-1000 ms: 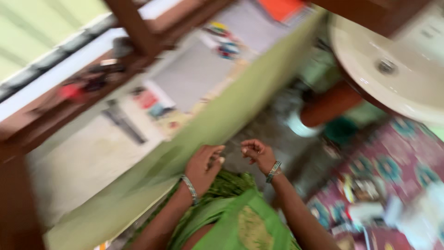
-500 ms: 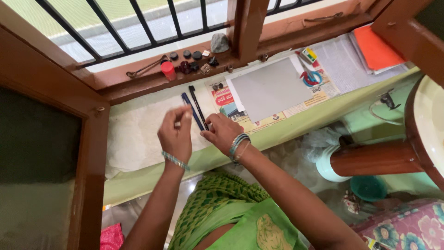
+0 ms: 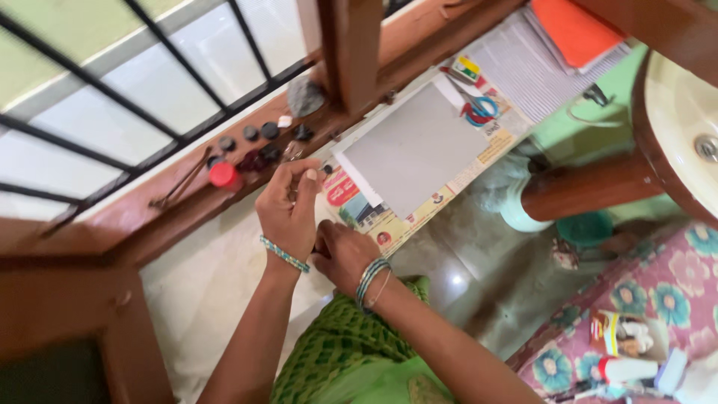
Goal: The person moves various small personal items from a windowsill to a nearby table. They handle a tissue, hairbrush, combs, a plastic container, a box of cosmetics, a book, pens, and small bottles, placing each on the table.
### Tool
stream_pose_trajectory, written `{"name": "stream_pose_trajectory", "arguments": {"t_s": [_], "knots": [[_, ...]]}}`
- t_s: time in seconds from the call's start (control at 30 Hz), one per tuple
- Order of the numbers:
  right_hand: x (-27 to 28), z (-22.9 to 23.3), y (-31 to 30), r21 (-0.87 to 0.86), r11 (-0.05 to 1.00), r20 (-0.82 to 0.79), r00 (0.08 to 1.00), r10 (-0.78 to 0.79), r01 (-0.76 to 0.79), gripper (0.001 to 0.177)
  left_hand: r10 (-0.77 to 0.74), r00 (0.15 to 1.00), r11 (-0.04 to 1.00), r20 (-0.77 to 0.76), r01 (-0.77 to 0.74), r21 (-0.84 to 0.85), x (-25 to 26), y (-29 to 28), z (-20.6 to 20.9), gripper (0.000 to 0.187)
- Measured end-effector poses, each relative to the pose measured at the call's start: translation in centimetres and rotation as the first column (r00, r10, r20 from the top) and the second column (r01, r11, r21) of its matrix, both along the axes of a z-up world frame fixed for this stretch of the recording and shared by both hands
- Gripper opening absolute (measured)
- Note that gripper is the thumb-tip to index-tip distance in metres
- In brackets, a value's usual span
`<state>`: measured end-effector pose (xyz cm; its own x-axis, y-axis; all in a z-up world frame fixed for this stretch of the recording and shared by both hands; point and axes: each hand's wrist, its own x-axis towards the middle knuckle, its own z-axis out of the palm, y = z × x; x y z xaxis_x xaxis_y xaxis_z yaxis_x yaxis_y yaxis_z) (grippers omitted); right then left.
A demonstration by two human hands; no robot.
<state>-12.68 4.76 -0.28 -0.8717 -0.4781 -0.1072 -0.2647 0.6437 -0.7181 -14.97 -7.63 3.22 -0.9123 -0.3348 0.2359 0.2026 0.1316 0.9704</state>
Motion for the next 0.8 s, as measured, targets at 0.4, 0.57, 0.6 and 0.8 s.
{"name": "stream_pose_trajectory", "arguments": {"t_s": [0.4,0.57,0.6,0.8], "knots": [[10.9,-2.9,14.0,-0.525,0.639,0.438,0.822,-0.363,0.562,0.039,-0.319,0.939,0.947,0.128,0.321,0.011,4.5,7.9,1.2,0.019],[21.8,-13.1,24.3,-0.335,0.518,0.52,0.613,-0.595,0.787,0.029,-0.726,0.633,0.558,0.27,0.771,-0.307,12.1,17.5,-3.3,0.031],[24.1,-15.8,26.5,-0.218,0.457,0.576,0.492,-0.653,0.862,0.03,-0.772,0.56,0.452,0.299,0.816,-0.361,13.4,19.3,-4.3,0.031],[40.6,-32.4,38.2,0.107,0.033,0.698,-0.052,-0.714,0.994,0.03,-0.866,0.309,0.128,0.392,0.897,-0.424,18.5,26.0,-8.9,0.034]]}}
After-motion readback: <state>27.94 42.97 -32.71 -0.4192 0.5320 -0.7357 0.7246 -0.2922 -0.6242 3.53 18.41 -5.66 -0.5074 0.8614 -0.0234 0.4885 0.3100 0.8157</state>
